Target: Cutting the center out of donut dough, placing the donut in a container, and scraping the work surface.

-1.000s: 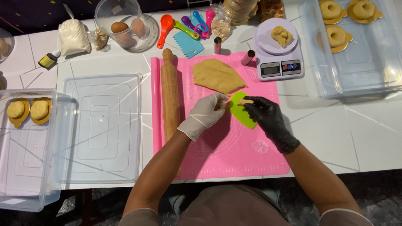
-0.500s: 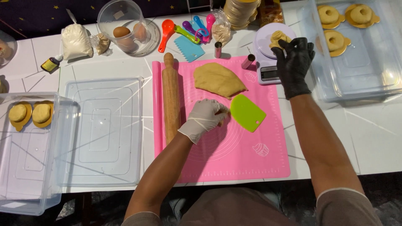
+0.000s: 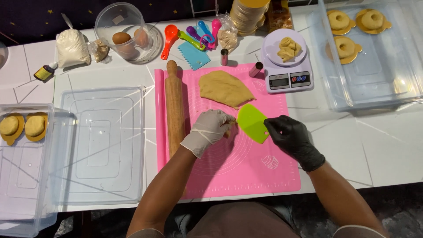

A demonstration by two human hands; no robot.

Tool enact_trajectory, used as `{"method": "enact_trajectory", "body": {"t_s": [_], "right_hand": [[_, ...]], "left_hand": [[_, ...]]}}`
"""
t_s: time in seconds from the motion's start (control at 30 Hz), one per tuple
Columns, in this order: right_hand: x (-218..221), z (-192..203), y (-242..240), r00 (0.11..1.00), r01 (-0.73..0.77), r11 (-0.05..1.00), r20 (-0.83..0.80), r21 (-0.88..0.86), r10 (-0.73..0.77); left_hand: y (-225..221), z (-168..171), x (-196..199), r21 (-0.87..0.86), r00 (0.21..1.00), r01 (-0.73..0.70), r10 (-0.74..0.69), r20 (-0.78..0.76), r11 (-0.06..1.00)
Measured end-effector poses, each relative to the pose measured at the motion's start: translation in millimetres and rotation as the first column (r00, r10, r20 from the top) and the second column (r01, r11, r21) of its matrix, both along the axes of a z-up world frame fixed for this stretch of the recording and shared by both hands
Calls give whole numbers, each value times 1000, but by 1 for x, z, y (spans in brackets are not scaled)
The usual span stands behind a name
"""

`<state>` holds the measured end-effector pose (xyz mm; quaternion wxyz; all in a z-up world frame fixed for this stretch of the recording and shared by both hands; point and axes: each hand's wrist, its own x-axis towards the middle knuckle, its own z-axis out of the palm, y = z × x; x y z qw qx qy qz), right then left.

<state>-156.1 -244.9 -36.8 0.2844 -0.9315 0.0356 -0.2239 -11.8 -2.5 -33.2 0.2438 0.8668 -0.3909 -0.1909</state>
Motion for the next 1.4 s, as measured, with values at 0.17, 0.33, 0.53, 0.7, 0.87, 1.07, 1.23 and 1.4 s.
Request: {"method": "enact_trajectory", "body": {"t_s": [0.17,0.33,0.53,0.7,0.87,1.07,1.23,1.4], "right_hand": [[1,-14,-5,1000,-2,1000,19,-7,2],[2,-12,-6,998,-27,999,50,-19,28],[3,-9,-5,999,-28,1000,37,-6,28],[2,-10,-3,1000,-5,1000,14,1,5],[14,8,-4,1000,-8,985,-10,172,10],[87,-10,-89,956,263,939,189,-221,-224],[140,-17,-117,922,387,861,162,-328,-353],[150,-17,-111,906,424,867,118,-263,-407]], "left_hand": [[2,-11,-1,-4,998,-44,44,-33,999],[1,-7,0,-6,993,-57,56,-101,998],[1,-2,-1,-17,997,-35,34,-62,999],[1,1,-4,-11,998,-28,27,-49,1000],[0,2,-3,-12,998,-36,35,-56,999],[0,6,-2,12,997,-39,39,-69,999],[3,20,-8,0,986,-74,73,-150,997],[4,25,-7,42,979,-96,102,-178,994]]}}
